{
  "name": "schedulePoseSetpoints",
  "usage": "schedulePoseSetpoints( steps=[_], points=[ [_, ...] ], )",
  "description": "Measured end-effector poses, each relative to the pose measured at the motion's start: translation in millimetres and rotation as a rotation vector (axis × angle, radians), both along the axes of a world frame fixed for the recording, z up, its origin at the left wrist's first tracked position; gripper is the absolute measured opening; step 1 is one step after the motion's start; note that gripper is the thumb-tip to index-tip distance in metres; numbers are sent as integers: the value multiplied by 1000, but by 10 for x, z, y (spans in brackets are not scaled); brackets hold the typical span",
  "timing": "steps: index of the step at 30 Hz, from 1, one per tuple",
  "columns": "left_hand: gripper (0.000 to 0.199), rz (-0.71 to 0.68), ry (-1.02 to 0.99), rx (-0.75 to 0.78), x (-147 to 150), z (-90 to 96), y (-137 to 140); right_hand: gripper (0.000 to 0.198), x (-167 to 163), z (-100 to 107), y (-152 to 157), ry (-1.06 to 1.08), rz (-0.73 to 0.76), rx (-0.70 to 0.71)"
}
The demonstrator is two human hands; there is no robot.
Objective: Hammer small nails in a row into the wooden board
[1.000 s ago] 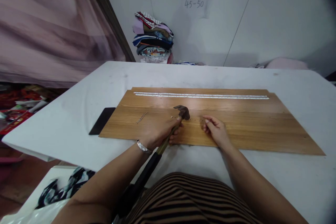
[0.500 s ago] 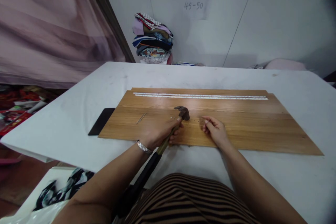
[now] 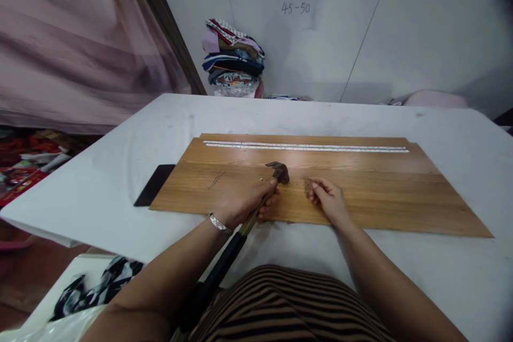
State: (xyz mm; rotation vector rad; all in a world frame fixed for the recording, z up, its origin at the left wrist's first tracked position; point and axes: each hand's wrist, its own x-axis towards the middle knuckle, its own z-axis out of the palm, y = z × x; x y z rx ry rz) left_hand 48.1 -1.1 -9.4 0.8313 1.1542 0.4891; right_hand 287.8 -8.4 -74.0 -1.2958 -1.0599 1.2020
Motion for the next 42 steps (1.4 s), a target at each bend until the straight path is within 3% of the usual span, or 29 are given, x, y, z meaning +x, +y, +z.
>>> schedulePoseSetpoints(
  steps=[7, 42],
  points=[
    [51, 21, -1, 9, 29, 89, -12, 43, -17, 20, -3, 24, -28, -21],
    [46, 30, 27, 5, 15, 85, -3, 43, -6, -5, 3, 18, -15, -12]
  ],
)
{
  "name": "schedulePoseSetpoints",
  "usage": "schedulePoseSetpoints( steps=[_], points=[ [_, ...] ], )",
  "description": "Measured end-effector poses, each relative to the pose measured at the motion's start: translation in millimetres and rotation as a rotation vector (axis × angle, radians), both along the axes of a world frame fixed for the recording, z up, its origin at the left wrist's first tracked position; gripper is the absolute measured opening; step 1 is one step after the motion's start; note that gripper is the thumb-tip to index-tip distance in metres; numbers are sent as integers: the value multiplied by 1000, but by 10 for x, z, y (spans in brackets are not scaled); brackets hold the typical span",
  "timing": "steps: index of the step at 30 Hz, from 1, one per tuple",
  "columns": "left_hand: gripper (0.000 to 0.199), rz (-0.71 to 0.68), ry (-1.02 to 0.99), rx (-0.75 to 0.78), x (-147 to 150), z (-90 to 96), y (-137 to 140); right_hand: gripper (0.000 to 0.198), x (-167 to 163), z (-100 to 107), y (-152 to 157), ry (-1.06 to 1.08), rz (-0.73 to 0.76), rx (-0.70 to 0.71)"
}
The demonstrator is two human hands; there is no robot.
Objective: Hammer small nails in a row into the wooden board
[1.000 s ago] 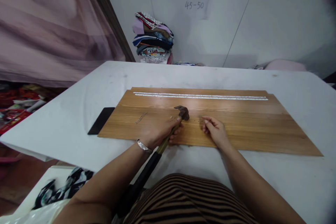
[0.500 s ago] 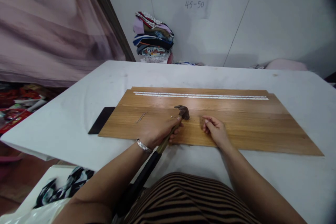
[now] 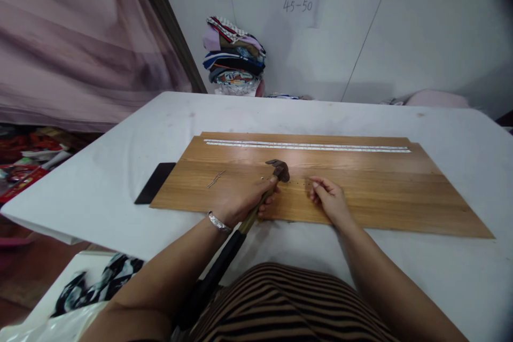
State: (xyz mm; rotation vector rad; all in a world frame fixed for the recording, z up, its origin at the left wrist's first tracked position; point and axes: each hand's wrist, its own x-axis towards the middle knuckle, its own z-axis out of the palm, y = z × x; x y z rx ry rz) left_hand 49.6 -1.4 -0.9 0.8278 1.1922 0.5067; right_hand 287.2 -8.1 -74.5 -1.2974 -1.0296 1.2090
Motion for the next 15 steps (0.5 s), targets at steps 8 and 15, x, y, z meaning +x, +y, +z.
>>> schedulePoseSetpoints(
  steps=[8, 15],
  points=[
    [47, 3, -1, -32, 16, -25, 14, 42, -19, 24, -4, 16, -17, -15],
    [50, 1, -7, -4, 10, 9, 1, 40, -6, 10, -7, -7, -11, -12]
  ],
)
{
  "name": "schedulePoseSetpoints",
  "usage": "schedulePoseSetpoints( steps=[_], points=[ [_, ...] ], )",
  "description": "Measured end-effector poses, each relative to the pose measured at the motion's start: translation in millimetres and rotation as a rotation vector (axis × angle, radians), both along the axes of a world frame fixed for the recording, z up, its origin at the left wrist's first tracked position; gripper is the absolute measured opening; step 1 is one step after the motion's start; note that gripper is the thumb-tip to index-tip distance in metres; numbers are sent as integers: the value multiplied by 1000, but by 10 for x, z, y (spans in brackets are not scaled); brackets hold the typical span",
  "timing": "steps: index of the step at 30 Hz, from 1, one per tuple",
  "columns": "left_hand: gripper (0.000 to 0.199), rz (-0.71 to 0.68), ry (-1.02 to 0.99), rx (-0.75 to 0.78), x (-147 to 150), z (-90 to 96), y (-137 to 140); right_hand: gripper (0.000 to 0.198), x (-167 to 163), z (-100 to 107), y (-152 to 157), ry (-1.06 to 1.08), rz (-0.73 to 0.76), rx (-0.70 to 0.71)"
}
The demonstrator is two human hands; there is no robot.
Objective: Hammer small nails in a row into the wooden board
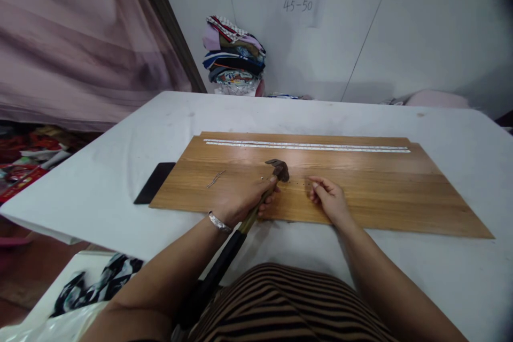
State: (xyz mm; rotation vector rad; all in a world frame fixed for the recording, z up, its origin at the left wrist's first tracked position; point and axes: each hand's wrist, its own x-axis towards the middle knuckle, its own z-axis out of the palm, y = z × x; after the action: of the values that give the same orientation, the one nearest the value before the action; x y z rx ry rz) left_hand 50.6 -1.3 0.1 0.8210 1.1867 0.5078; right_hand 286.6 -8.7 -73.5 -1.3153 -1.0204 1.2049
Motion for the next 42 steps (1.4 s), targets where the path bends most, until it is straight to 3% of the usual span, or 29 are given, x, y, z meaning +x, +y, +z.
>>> schedulePoseSetpoints(
  steps=[42],
  points=[
    [45, 16, 15, -13, 16, -2, -11, 39, 6, 12, -3, -20, 8, 13]
  ],
)
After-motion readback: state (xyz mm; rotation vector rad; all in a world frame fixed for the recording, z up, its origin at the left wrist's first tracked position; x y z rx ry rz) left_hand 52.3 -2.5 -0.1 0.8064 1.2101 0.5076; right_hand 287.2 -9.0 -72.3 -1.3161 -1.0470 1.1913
